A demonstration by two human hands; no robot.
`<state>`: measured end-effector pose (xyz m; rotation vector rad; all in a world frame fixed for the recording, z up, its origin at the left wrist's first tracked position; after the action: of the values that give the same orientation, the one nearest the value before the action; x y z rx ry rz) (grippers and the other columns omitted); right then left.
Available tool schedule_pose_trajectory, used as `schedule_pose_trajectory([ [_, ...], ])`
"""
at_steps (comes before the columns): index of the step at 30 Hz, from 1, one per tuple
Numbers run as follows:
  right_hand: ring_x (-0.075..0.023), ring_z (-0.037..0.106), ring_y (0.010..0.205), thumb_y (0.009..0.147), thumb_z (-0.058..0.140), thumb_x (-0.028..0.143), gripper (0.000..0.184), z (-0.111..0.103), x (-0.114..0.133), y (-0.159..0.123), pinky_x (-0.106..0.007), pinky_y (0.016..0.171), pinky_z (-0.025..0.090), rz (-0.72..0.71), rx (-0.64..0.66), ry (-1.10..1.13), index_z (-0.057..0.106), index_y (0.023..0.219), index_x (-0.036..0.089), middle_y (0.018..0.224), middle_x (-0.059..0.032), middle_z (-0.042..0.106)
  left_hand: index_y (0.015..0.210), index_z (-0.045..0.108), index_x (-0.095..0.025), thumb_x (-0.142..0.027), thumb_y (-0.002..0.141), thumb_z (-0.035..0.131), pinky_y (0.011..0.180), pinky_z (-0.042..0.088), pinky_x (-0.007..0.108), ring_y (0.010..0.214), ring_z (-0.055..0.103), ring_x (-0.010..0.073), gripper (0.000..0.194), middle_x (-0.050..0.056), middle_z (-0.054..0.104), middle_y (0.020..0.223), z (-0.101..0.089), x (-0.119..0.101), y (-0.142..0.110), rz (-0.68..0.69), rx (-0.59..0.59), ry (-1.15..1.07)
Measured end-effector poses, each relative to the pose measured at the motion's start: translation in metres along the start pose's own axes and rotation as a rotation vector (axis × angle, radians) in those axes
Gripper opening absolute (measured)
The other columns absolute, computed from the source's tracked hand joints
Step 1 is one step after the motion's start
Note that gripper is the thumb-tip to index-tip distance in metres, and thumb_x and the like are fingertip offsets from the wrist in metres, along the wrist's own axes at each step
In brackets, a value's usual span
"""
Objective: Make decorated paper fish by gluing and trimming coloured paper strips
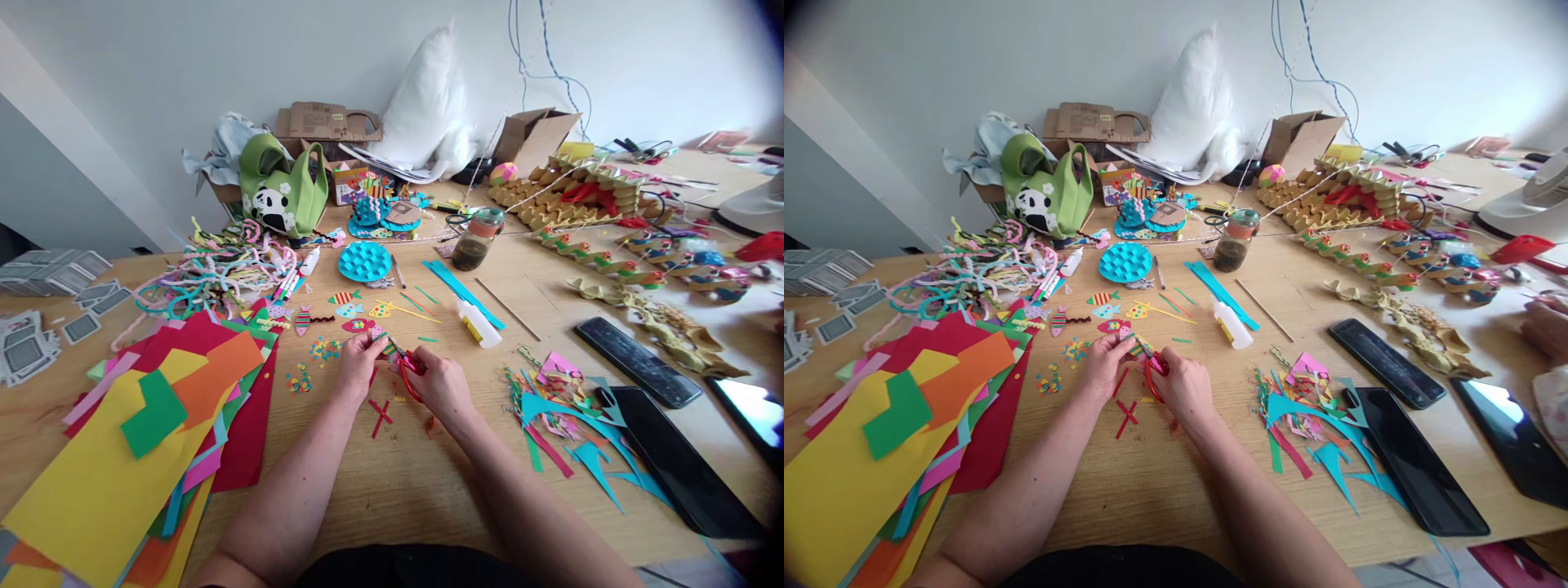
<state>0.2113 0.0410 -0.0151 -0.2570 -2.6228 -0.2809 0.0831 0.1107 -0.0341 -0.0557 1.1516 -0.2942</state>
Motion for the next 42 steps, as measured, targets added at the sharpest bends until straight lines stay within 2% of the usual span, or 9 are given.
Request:
schedule_pose_trajectory([
  [9,-0.0131,0.050,0.049,0.082,0.050,0.056,0.037,0.0030,-0.0047,0.0008,-0.023,0.050,0.024,0.007,0.003,-0.011,0.057,0.070,0.022,0.058,-0.0008,0.062,0.063,0.066,-0.014,-0.031,0.054,0.079,0.055,0.046,0.024,0.052,0.053,0.0101,0.022,-0.002,0.060,0.058,0.0013,0.0015,-0.0007,-0.025,0.026,-0.021],
  [15,-0.0142,0.053,0.051,0.081,0.050,0.056,0.036,0.0016,-0.0051,0.0011,-0.023,0.051,0.027,0.033,-0.008,0.055,0.058,0.072,0.022,0.060,-0.0017,0.065,0.064,0.066,-0.015,-0.031,0.052,0.080,0.054,0.047,0.025,0.053,0.053,0.0104,0.025,-0.001,0.062,0.062,-0.0033,0.0024,0.0013,-0.039,-0.023,-0.039],
  [21,-0.0149,0.055,0.053,0.082,0.051,0.055,0.035,0.0009,-0.0016,0.0002,-0.023,0.052,0.027,0.004,0.005,0.013,0.060,0.074,0.023,0.061,-0.0021,0.065,0.065,0.065,-0.015,-0.032,0.054,0.079,0.055,0.047,0.026,0.053,0.054,0.0106,0.024,-0.002,0.060,0.060,-0.0043,0.0031,0.0021,-0.026,-0.019,-0.020],
  [42,-0.0155,0.057,0.054,0.081,0.049,0.062,0.042,-0.0017,0.0001,0.0008,-0.023,0.051,0.027,0.011,0.018,-0.013,0.061,0.073,0.023,0.061,-0.0022,0.065,0.063,0.066,-0.015,-0.032,0.054,0.078,0.056,0.048,0.026,0.054,0.052,0.0105,0.023,-0.001,0.061,0.062,-0.0027,-0.0004,0.0006,0.002,-0.028,0.041],
])
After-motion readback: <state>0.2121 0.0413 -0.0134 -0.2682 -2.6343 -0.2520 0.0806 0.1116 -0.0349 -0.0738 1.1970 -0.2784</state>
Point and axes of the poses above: each hand's wrist, its own y-axis towards the middle knuckle, its own z-axis out of the palm, x = y × z, the point moved 5 cm from there along y, towards the middle knuckle
